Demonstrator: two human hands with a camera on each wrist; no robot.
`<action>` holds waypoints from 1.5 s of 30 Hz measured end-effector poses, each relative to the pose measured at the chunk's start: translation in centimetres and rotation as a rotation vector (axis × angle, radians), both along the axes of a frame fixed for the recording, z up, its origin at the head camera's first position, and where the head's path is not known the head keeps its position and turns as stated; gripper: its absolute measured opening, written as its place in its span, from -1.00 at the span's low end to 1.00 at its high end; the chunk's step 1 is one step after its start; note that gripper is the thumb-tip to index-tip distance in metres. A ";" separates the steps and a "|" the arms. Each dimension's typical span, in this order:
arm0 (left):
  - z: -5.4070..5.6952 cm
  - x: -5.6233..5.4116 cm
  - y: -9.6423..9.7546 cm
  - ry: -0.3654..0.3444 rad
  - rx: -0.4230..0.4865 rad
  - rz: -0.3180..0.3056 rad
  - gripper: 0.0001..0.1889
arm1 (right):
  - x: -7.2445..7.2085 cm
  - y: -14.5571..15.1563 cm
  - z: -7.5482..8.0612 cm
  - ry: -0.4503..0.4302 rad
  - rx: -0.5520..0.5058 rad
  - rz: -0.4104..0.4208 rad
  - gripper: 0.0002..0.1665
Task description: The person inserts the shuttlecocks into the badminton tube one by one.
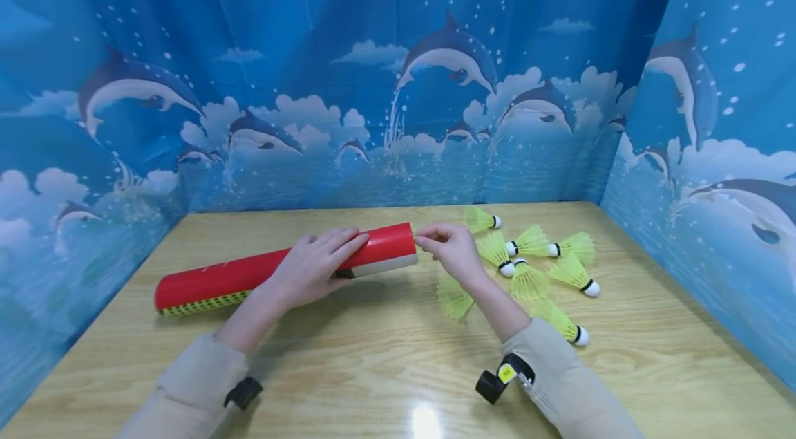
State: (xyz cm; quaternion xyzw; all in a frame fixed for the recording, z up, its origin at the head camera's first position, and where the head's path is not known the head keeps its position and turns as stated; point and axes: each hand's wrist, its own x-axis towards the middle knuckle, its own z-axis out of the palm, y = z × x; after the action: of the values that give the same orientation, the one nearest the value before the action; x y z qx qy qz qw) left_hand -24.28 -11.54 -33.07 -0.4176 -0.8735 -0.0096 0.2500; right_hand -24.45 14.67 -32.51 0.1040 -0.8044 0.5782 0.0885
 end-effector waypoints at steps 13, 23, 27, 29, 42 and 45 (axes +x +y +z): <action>-0.1 0.0 0.0 -0.008 0.003 0.003 -0.06 | 0.3 -0.1 0.3 -0.013 0.045 0.029 -0.78; 0.0 0.1 -0.1 -0.014 0.002 0.012 -0.05 | 0.4 0.3 0.7 -0.074 0.070 0.124 -0.71; 0.1 0.1 -0.1 -0.009 0.007 0.005 -0.05 | 0.5 0.5 1.0 -0.104 0.070 0.145 -0.70; 0.1 0.0 -0.1 -0.006 0.006 0.002 -0.05 | 0.6 0.7 1.1 -0.106 0.072 0.157 -0.70; 0.5 0.0 0.1 -0.020 -0.004 0.024 -0.04 | 0.8 4.6 2.2 -0.128 0.147 0.176 -0.64; 0.4 0.0 0.1 -0.020 -0.008 0.022 -0.04 | 0.9 5.8 2.3 -0.137 0.173 0.172 -0.61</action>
State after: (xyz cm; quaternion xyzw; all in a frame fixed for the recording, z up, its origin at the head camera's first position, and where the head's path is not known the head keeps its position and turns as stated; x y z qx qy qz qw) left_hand -24.25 -11.43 -32.67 -0.4088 -0.8806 -0.0076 0.2394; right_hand -23.55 20.49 -30.16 0.1399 -0.8435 0.5180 -0.0255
